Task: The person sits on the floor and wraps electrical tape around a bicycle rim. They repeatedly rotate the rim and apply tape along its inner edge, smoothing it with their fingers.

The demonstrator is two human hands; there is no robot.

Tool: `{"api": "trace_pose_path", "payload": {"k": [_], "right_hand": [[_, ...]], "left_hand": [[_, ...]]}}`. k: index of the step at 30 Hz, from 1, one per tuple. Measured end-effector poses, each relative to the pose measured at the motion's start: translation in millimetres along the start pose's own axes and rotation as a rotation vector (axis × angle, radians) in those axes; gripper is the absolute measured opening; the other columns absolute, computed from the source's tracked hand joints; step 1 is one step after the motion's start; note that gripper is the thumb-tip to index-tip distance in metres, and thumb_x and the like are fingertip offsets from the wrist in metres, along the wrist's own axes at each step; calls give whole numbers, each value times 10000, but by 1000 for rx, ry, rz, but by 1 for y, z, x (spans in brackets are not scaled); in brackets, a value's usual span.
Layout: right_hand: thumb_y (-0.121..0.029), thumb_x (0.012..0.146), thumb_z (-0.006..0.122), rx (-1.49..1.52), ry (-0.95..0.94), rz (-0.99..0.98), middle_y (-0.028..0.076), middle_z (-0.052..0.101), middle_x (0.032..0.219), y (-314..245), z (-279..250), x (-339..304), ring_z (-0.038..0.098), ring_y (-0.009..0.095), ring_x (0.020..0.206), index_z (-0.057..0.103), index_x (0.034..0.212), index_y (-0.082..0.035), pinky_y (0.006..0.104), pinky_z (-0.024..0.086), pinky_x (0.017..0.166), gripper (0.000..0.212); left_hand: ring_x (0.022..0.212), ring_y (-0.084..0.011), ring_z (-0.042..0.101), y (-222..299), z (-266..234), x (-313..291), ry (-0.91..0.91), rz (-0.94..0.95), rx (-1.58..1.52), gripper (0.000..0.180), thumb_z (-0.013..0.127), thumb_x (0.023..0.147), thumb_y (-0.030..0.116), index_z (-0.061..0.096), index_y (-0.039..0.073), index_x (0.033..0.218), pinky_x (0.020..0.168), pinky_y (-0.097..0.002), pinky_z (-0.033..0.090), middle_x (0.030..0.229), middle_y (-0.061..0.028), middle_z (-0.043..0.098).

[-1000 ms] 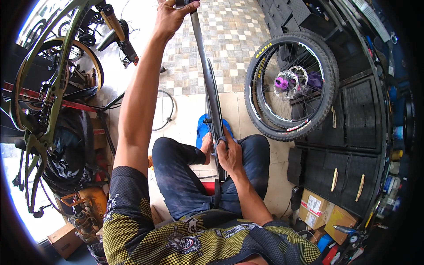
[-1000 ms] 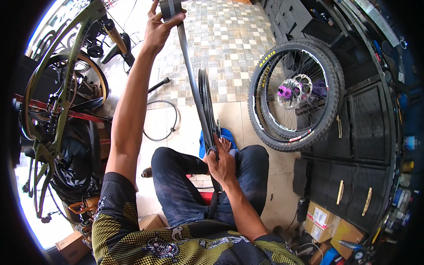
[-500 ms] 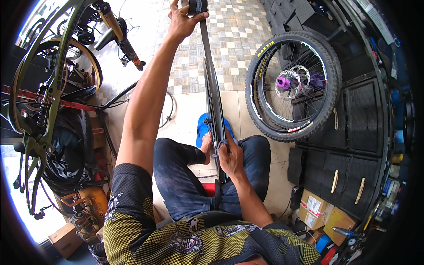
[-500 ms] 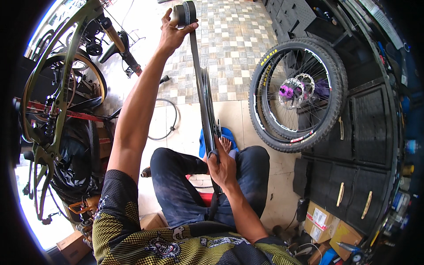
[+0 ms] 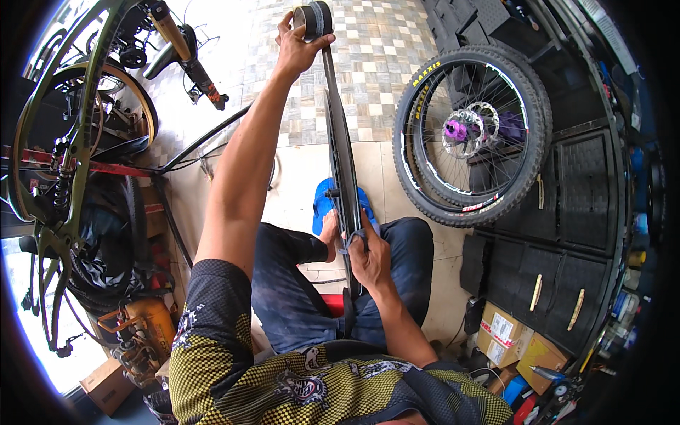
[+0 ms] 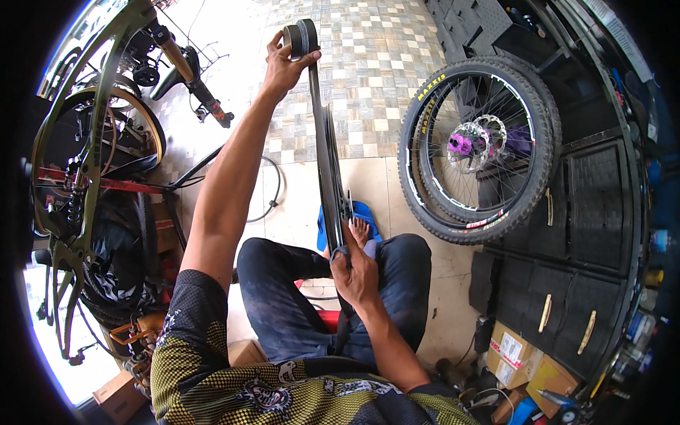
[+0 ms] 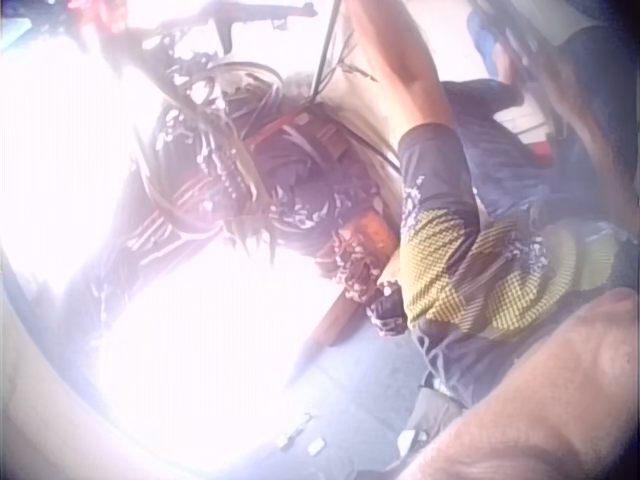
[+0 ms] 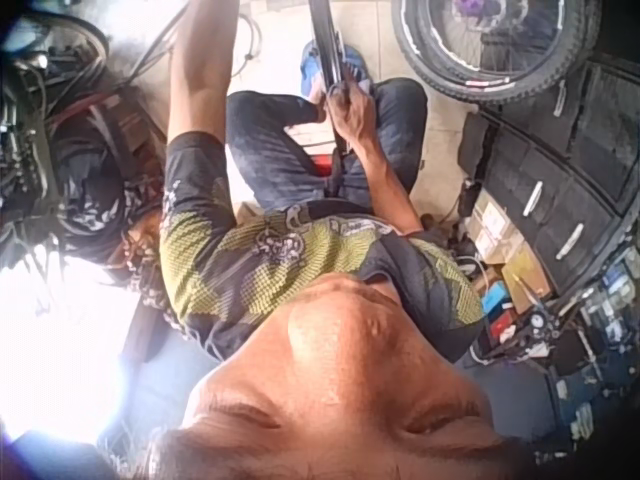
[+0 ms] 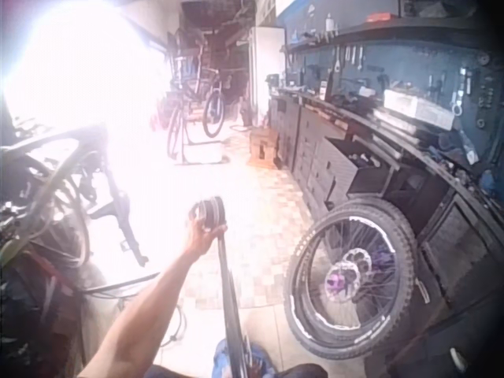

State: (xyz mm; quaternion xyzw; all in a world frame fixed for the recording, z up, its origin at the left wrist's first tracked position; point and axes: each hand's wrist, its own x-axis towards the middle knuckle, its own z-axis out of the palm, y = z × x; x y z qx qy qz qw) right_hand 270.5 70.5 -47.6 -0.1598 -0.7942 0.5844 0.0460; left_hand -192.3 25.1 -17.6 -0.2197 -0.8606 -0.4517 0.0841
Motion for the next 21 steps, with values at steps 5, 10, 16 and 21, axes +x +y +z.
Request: {"api": "trace_pose_path", "payload": {"k": [5, 10, 16, 21], "right_hand": [[-345, 1102, 482, 14, 23, -55, 339, 633, 1404, -1, 1, -1, 634, 460, 1309, 500, 1550, 56, 459, 504, 1096, 602], [-327, 1102, 476, 14, 54, -129, 291, 729, 1241, -1, 2, 3, 766, 415, 1027, 499, 1562, 37, 422, 609, 872, 587], [-328, 1103, 476, 35, 40, -93, 257, 759, 1146, -12, -1, 3, 780, 376, 902, 491, 1570, 35, 405, 612, 794, 591], [-350, 1106, 482, -1, 48, -99, 250, 758, 1162, -11, 0, 3, 778, 378, 912, 499, 1563, 40, 410, 612, 802, 601]], "left_hand": [[1500, -482, 262, -10, 11, -7, -12, -33, -43, 772, 896, 792, 634, 790, 10, 1234, 1191, -620, 389, 1704, -196, 205], [1491, -490, 275, -18, 21, -8, -17, -20, -58, 767, 892, 797, 632, 790, 7, 1230, 1190, -626, 385, 1704, -212, 194], [1495, -498, 256, -35, 31, -17, -24, -61, -74, 723, 894, 794, 618, 805, 26, 1200, 1182, -637, 378, 1702, -231, 192], [1461, -490, 289, -54, 38, -27, -16, -69, -96, 707, 889, 789, 627, 816, 40, 1174, 1182, -639, 362, 1688, -234, 212]]}}
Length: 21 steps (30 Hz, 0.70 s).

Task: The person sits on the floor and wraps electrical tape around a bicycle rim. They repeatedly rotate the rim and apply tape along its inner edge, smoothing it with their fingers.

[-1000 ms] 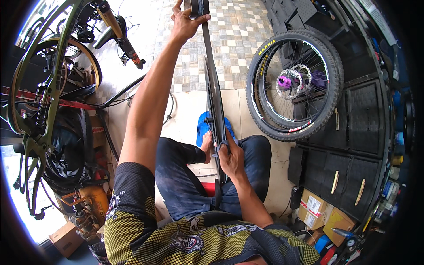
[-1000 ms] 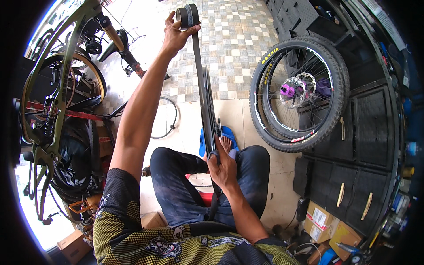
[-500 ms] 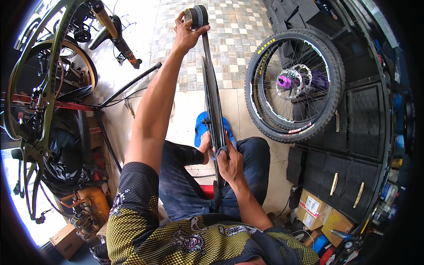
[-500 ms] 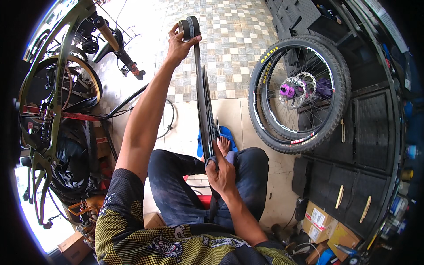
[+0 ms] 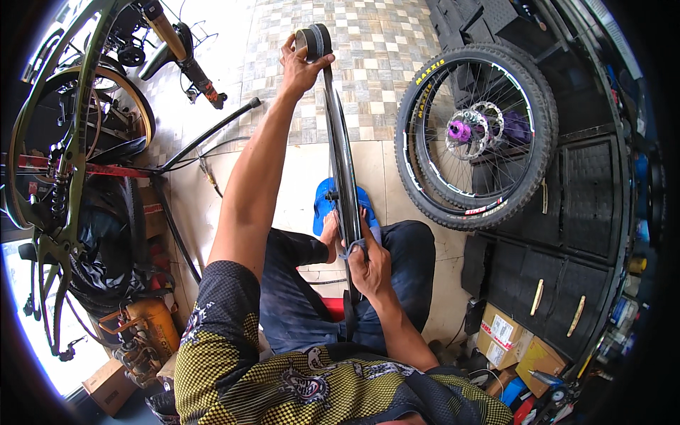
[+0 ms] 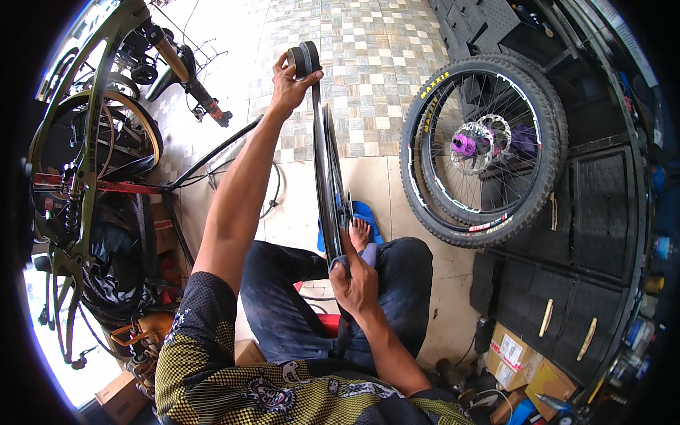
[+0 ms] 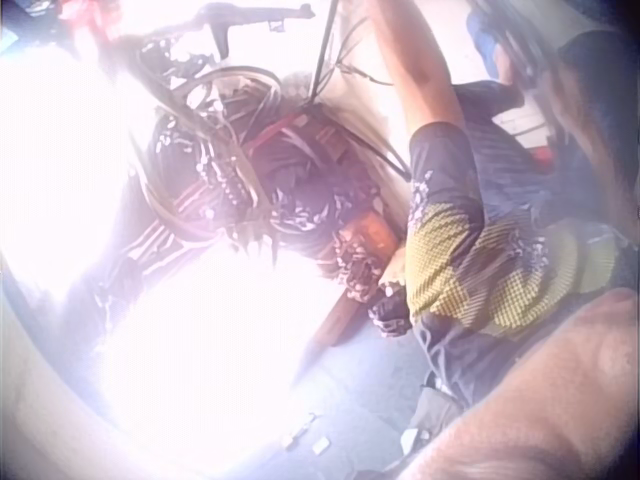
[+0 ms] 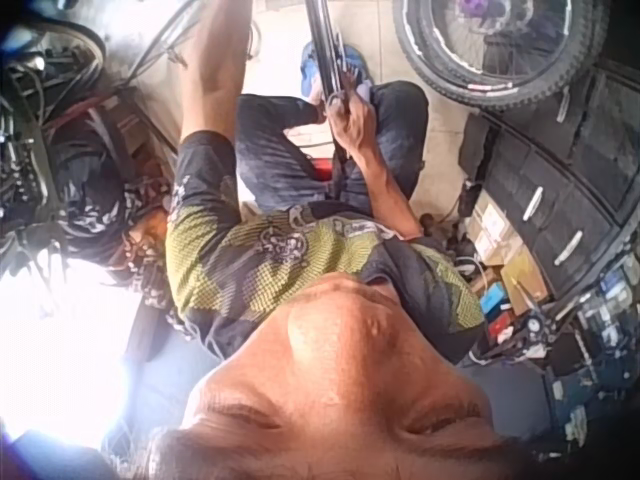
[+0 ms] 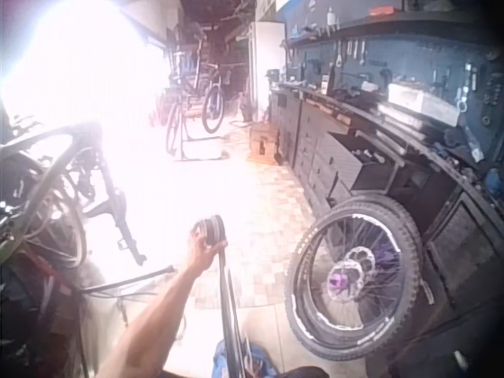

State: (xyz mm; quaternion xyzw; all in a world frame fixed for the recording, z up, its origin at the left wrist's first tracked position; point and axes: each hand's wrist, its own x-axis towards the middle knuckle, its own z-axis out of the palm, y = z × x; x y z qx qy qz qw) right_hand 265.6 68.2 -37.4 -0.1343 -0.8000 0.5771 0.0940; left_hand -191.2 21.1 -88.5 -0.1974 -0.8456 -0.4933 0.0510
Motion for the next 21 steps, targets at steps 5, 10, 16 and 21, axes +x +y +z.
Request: {"api": "trace_pose_path", "payload": {"k": [5, 10, 16, 21], "right_hand": [[-391, 1113, 483, -7, -1, 3, 275, 724, 1279, 1, 1, -1, 773, 395, 978, 510, 1551, 48, 415, 612, 830, 620], [-412, 1113, 486, 0, 10, 6, 289, 702, 1322, 1, 0, 0, 772, 395, 996, 512, 1549, 48, 415, 612, 834, 633], [-423, 1115, 487, 4, -9, 14, 273, 732, 1256, 4, 1, -2, 776, 388, 982, 501, 1558, 47, 407, 611, 833, 646], [-425, 1120, 479, 3, -4, -20, 258, 754, 1184, 4, 1, -1, 776, 388, 946, 487, 1570, 46, 412, 613, 817, 651]], "left_hand": [[1446, -486, 291, -13, 9, -13, -15, -45, -51, 669, 886, 798, 601, 817, 53, 1174, 1176, -649, 358, 1678, -237, 211], [1450, -477, 273, -22, 21, -22, -37, -59, -76, 622, 887, 808, 565, 818, 55, 1157, 1196, -638, 328, 1660, -238, 225], [1513, -393, 277, -32, 23, -25, -43, -96, -53, 536, 901, 828, 501, 823, 94, 1169, 1194, -537, 409, 1653, -238, 268], [1573, -367, 188, -29, 28, -35, -59, -135, -44, 496, 894, 851, 482, 823, 103, 1163, 1213, -532, 414, 1648, -249, 303]]}}
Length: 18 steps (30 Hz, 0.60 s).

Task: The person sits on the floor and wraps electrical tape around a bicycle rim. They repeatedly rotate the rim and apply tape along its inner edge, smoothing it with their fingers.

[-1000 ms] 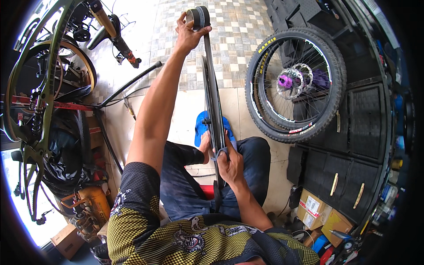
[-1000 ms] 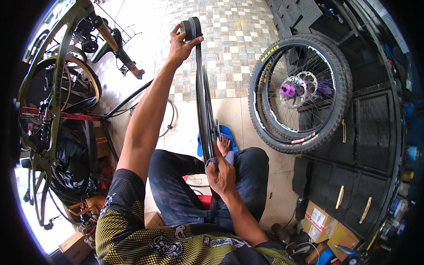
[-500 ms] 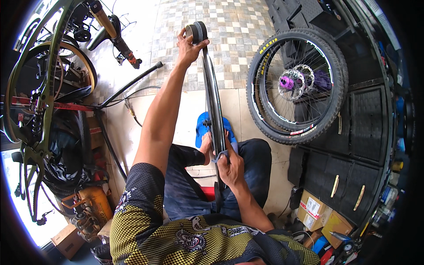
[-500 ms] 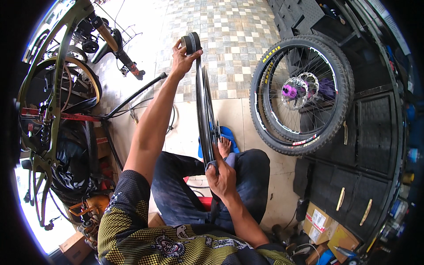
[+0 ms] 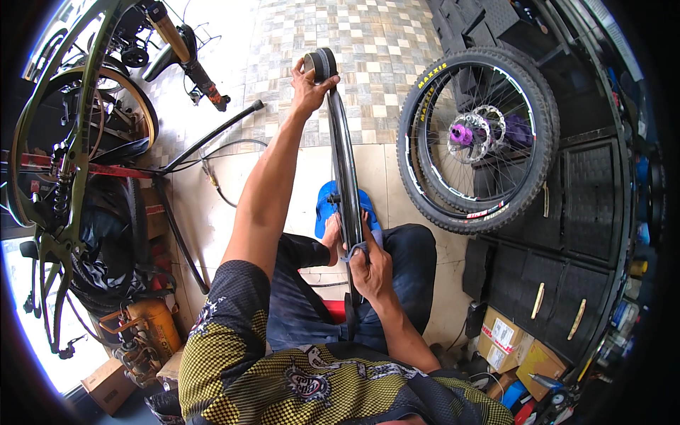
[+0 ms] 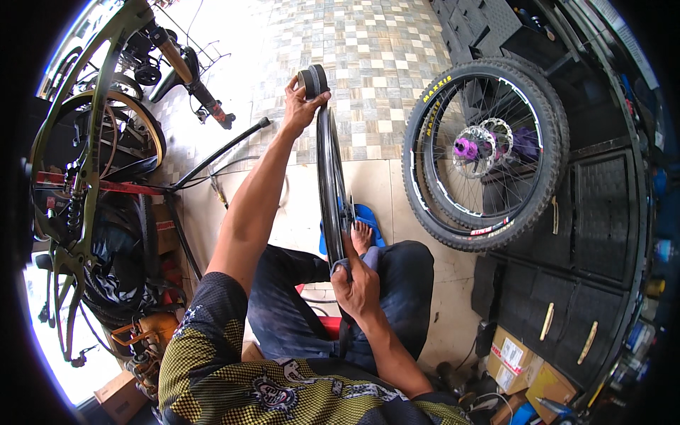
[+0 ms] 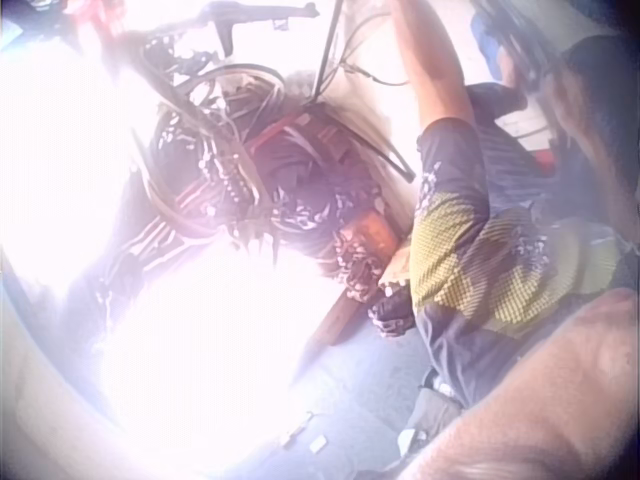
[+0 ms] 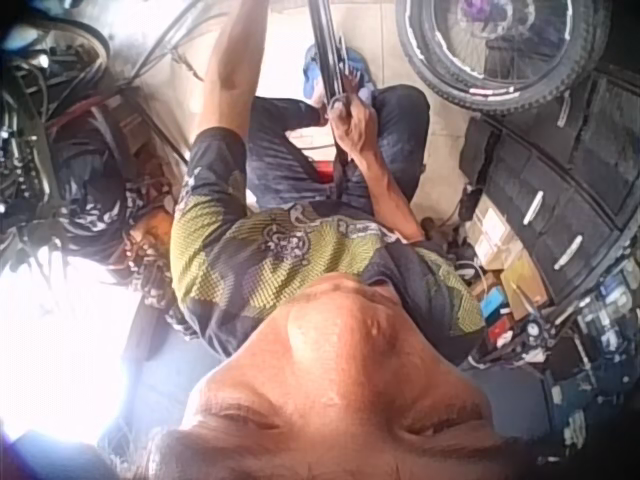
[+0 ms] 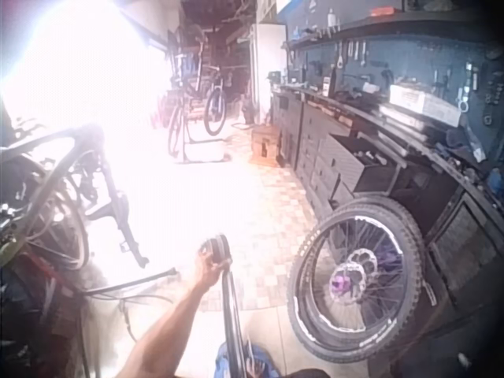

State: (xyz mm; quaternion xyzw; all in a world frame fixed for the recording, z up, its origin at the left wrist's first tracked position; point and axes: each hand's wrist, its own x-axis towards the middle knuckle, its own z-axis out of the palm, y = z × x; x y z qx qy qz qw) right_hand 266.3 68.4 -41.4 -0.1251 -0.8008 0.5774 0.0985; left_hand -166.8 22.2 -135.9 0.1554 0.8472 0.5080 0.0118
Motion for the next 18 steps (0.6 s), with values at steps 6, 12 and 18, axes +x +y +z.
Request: {"api": "trace_pose_path", "payload": {"k": [6, 12, 18], "right_hand": [[-433, 1129, 461, -3, -14, -4, 292, 727, 1243, 1, -1, -1, 772, 406, 969, 478, 1576, 47, 420, 613, 817, 656], [-453, 1131, 457, -17, -21, -6, 350, 642, 1385, 8, 1, -3, 745, 442, 1099, 476, 1578, 46, 422, 608, 866, 671], [-450, 1131, 457, -17, -25, 7, 363, 598, 1445, 11, 0, -4, 718, 456, 1177, 477, 1579, 43, 421, 602, 909, 667]], "left_hand": [[1499, -468, 233, -6, 1, -1, -11, 30, -52, 572, 882, 833, 544, 809, 70, 1146, 1212, -637, 308, 1650, -263, 223], [1465, -476, 271, -10, 2, 1, -11, 38, -56, 559, 884, 827, 543, 816, 77, 1129, 1213, -636, 298, 1643, -273, 234], [1478, -486, 243, -5, 6, -3, -7, 22, -62, 583, 881, 824, 556, 813, 69, 1137, 1210, -634, 288, 1649, -292, 224]]}}
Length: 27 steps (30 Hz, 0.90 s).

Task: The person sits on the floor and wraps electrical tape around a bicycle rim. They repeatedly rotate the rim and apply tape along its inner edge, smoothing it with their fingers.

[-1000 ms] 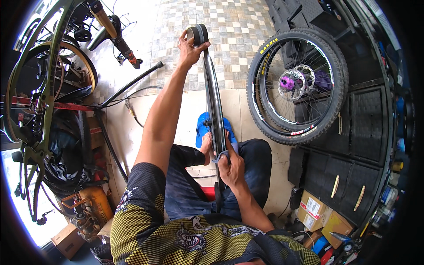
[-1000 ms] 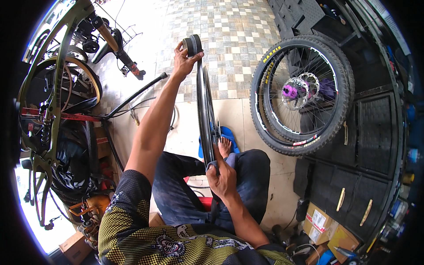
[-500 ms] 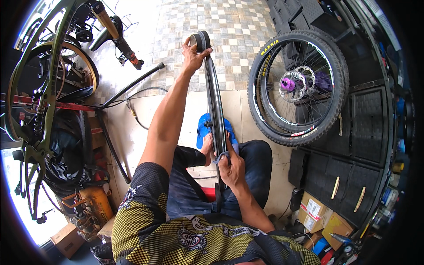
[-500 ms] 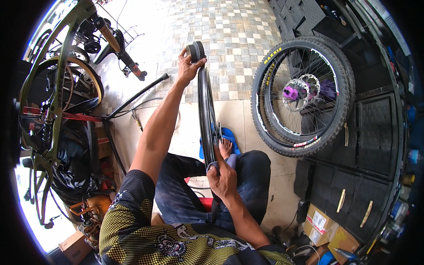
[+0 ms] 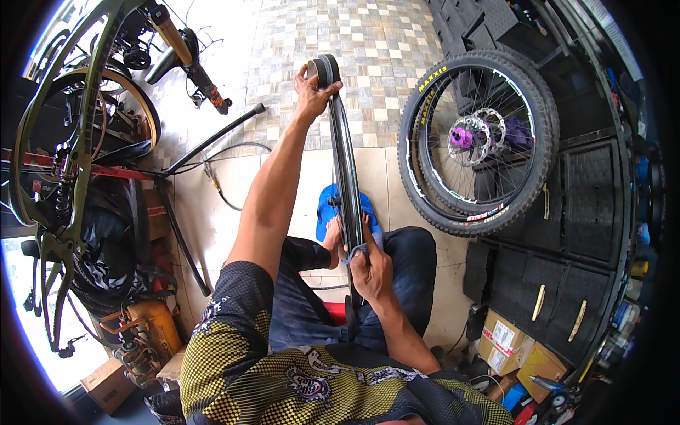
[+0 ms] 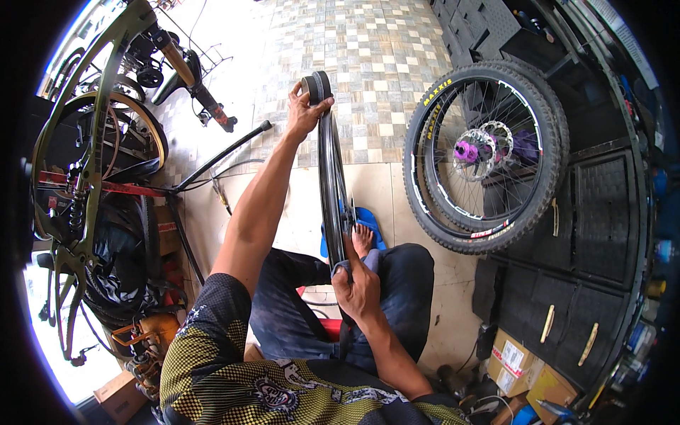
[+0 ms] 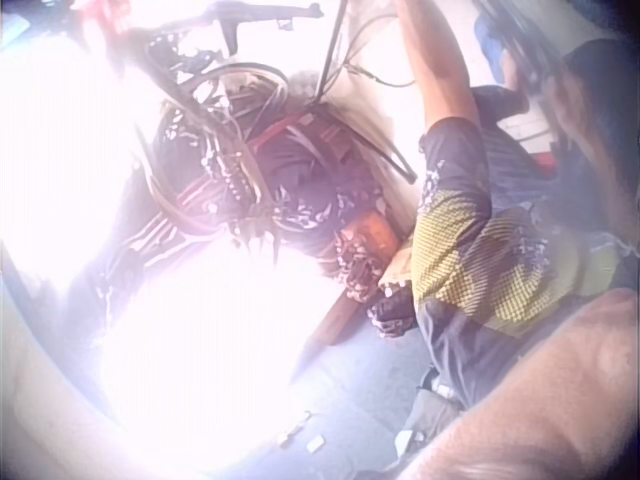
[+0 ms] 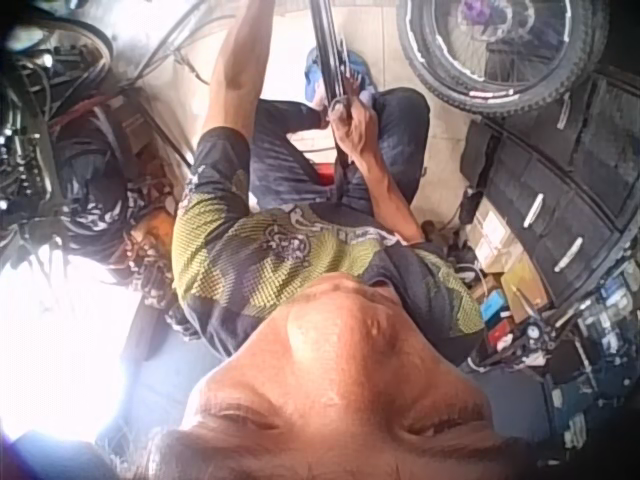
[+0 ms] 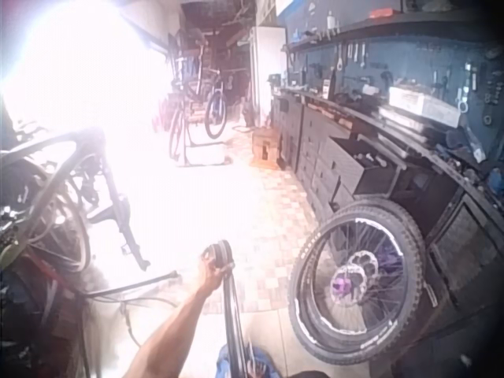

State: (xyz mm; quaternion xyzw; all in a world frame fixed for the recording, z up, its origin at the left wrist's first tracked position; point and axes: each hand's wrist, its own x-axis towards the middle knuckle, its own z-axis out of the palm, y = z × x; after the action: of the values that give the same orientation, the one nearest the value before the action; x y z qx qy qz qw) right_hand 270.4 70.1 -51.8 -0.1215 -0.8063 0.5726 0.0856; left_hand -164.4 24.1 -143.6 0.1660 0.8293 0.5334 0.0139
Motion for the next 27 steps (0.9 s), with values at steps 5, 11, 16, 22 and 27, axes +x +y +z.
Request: {"api": "trace_pose_path", "payload": {"k": [5, 11, 16, 22, 27], "right_hand": [[-422, 1128, 465, 17, -5, 8, 370, 592, 1448, 0, -1, -1, 699, 464, 1217, 468, 1588, 34, 424, 590, 957, 648], [-379, 1114, 489, -24, -10, 10, 369, 608, 1423, -6, -2, 0, 689, 470, 1228, 476, 1581, 30, 435, 586, 979, 621], [-383, 1099, 516, -101, 12, -49, 361, 620, 1412, -5, -1, 0, 696, 460, 1217, 481, 1576, 28, 440, 590, 980, 630], [-239, 1022, 671, -138, 229, -196, 264, 701, 1177, -40, -14, 4, 738, 366, 1100, 608, 1465, -37, 411, 598, 957, 491], [-100, 864, 782, -253, 125, -224, 92, 666, 886, -52, -27, 32, 704, 328, 885, 759, 1073, -128, 421, 583, 782, 212]], "left_hand": [[1516, -498, 186, 1, 0, -2, 2, -18, 58, 596, 879, 823, 561, 810, 59, 1137, 1212, -643, 272, 1641, -331, 237], [1550, -484, 174, 3, -5, -4, -12, -74, 69, 583, 899, 825, 515, 798, 10, 1099, 1209, -631, 305, 1631, -383, 239], [1232, -464, 586, 11, -9, -9, -10, -237, -60, 506, 904, 856, 411, 792, -21, 1095, 1035, -517, 508, 1301, -274, 647], [796, -314, 739, 42, -9, -13, -218, -639, -313, 428, 857, 931, 368, 662, 67, 1164, 636, -551, 595, 947, -87, 717], [571, -261, 702, 37, -14, -11, -213, -618, -405, 384, 821, 952, 304, 636, 53, 1175, 472, -434, 645, 916, -96, 689]]}}
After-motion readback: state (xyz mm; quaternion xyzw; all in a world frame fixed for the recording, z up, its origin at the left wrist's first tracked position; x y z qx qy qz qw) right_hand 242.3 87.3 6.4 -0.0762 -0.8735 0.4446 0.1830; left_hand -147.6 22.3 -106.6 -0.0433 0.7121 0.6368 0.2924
